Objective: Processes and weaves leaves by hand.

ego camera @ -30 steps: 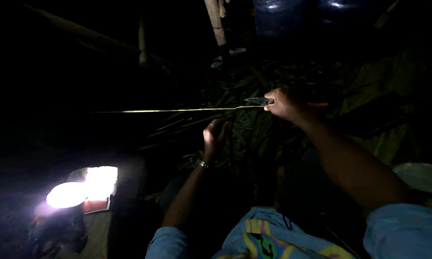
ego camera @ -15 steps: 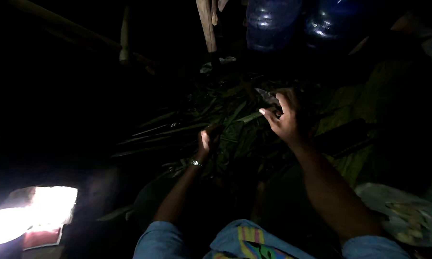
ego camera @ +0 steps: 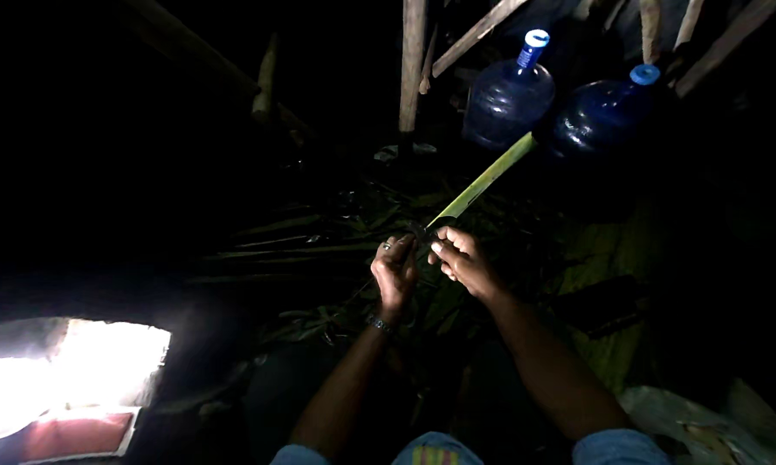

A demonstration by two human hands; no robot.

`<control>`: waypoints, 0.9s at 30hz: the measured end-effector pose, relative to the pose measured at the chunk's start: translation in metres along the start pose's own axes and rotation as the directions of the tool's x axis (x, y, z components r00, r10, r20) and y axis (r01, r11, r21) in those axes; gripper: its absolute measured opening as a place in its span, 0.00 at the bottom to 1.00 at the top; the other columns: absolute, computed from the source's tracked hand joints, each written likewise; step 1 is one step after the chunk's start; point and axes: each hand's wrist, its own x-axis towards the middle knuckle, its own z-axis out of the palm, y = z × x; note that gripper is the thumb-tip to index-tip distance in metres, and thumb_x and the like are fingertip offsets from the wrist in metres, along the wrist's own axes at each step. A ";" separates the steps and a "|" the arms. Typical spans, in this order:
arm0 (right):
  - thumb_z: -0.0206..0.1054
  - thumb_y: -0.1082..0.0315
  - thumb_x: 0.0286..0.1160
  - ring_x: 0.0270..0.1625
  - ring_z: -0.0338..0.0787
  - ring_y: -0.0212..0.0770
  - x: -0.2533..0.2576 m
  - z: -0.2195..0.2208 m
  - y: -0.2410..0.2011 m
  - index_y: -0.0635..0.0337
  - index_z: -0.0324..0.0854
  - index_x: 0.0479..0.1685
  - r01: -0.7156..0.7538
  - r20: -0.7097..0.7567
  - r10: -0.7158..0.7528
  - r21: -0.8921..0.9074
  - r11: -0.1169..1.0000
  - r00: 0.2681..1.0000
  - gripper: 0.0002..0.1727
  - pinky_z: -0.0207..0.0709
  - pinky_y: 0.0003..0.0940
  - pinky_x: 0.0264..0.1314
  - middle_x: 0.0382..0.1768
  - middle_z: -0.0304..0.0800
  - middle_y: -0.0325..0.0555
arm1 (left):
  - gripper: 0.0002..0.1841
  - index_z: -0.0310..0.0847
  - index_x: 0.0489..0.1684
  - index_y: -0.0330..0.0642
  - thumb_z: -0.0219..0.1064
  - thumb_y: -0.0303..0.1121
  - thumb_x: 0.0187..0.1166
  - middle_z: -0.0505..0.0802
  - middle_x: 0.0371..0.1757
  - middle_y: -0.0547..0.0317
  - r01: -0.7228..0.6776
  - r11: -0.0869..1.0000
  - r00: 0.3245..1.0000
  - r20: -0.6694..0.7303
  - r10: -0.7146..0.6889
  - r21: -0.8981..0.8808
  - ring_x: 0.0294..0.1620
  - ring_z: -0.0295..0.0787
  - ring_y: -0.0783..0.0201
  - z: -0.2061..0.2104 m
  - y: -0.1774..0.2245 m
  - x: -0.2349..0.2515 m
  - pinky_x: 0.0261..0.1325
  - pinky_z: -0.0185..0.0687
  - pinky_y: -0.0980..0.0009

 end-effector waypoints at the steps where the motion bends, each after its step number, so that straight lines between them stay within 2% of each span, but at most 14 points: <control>1: 0.57 0.73 0.88 0.20 0.72 0.24 0.006 0.004 0.002 0.66 0.77 0.61 -0.005 0.019 0.006 -0.013 1.000 1.000 0.11 0.66 0.18 0.22 0.31 0.84 0.40 | 0.09 0.95 0.44 0.36 0.70 0.23 0.72 0.96 0.41 0.52 0.012 1.000 1.000 -0.011 -0.012 0.005 0.43 0.92 0.65 -0.005 0.001 0.005 0.52 0.87 0.67; 3: 0.57 0.73 0.87 0.26 0.76 0.26 0.017 0.013 0.005 0.66 0.73 0.73 0.008 0.059 -0.009 0.017 1.000 0.998 0.19 0.68 0.20 0.25 0.37 0.86 0.42 | 0.09 0.95 0.43 0.36 0.70 0.22 0.71 0.96 0.41 0.51 0.035 0.999 0.999 -0.014 -0.035 0.007 0.44 0.93 0.64 -0.014 0.001 0.013 0.54 0.87 0.66; 5: 0.58 0.72 0.85 0.26 0.77 0.26 0.028 0.019 0.004 0.64 0.74 0.72 0.051 0.058 -0.055 0.065 0.997 0.997 0.19 0.67 0.20 0.24 0.37 0.87 0.41 | 0.09 0.96 0.42 0.38 0.70 0.24 0.72 0.97 0.42 0.53 0.036 0.999 0.999 -0.016 -0.036 0.013 0.45 0.93 0.65 -0.017 -0.002 0.021 0.55 0.87 0.67; 9: 0.58 0.76 0.84 0.19 0.71 0.22 0.040 0.014 0.000 0.64 0.82 0.52 0.099 -0.017 -0.097 0.150 0.984 0.995 0.08 0.62 0.16 0.20 0.27 0.85 0.37 | 0.09 0.96 0.45 0.41 0.70 0.25 0.74 0.97 0.41 0.55 0.060 0.998 0.998 0.003 -0.060 0.022 0.44 0.93 0.65 -0.013 -0.003 0.021 0.54 0.87 0.66; 12: 0.57 0.77 0.85 0.13 0.66 0.22 0.050 0.002 0.005 0.64 0.82 0.38 0.093 -0.102 -0.065 0.306 0.948 0.993 0.09 0.61 0.15 0.15 0.24 0.86 0.41 | 0.08 0.96 0.45 0.40 0.70 0.27 0.77 0.96 0.40 0.56 0.073 0.997 0.996 0.050 -0.073 0.013 0.42 0.93 0.69 -0.012 -0.008 0.020 0.53 0.87 0.69; 13: 0.56 0.77 0.84 0.13 0.66 0.23 0.054 -0.002 0.006 0.63 0.82 0.37 0.098 -0.121 -0.059 0.348 0.932 0.991 0.10 0.62 0.16 0.16 0.25 0.85 0.42 | 0.08 0.96 0.45 0.40 0.70 0.28 0.77 0.96 0.39 0.57 0.071 0.997 0.995 0.062 -0.072 0.012 0.41 0.92 0.70 -0.013 -0.009 0.020 0.52 0.87 0.70; 15: 0.54 0.78 0.84 0.12 0.65 0.24 0.060 -0.011 0.007 0.63 0.83 0.38 0.107 -0.157 -0.048 0.392 0.914 0.986 0.11 0.62 0.17 0.15 0.26 0.85 0.44 | 0.08 0.96 0.45 0.42 0.69 0.30 0.79 0.96 0.40 0.58 0.079 0.996 0.991 0.100 -0.083 0.045 0.41 0.93 0.70 -0.016 -0.012 0.021 0.52 0.88 0.70; 17: 0.51 0.80 0.83 0.12 0.65 0.24 0.063 -0.020 0.007 0.63 0.82 0.39 0.099 -0.195 -0.022 0.399 0.912 0.981 0.13 0.61 0.17 0.14 0.27 0.85 0.44 | 0.09 0.96 0.46 0.44 0.69 0.32 0.80 0.97 0.42 0.58 0.096 0.989 0.984 0.138 -0.111 0.111 0.43 0.94 0.67 -0.020 -0.011 0.023 0.54 0.88 0.64; 20: 0.49 0.79 0.86 0.11 0.65 0.24 0.065 -0.033 0.010 0.63 0.80 0.43 0.091 -0.274 0.027 0.408 0.908 0.961 0.12 0.60 0.17 0.12 0.25 0.85 0.43 | 0.09 0.96 0.48 0.43 0.69 0.30 0.79 0.97 0.42 0.55 0.103 0.981 0.979 0.159 -0.129 0.163 0.44 0.94 0.63 -0.026 -0.007 0.023 0.55 0.87 0.59; 23: 0.47 0.78 0.88 0.11 0.63 0.23 0.067 -0.057 0.010 0.61 0.76 0.54 0.111 -0.375 0.075 0.450 0.886 0.924 0.12 0.57 0.16 0.10 0.28 0.81 0.40 | 0.10 0.95 0.49 0.40 0.68 0.29 0.80 0.97 0.46 0.52 0.120 0.976 0.971 0.184 -0.153 0.179 0.47 0.95 0.61 -0.035 -0.013 0.022 0.59 0.88 0.57; 27: 0.48 0.79 0.86 0.10 0.62 0.23 0.062 -0.078 0.016 0.60 0.77 0.55 0.166 -0.441 0.066 0.467 0.868 0.895 0.13 0.57 0.17 0.09 0.26 0.81 0.39 | 0.10 0.95 0.49 0.43 0.67 0.32 0.81 0.97 0.45 0.54 0.034 0.972 0.966 0.240 -0.091 0.233 0.47 0.95 0.61 -0.049 -0.012 0.018 0.58 0.88 0.57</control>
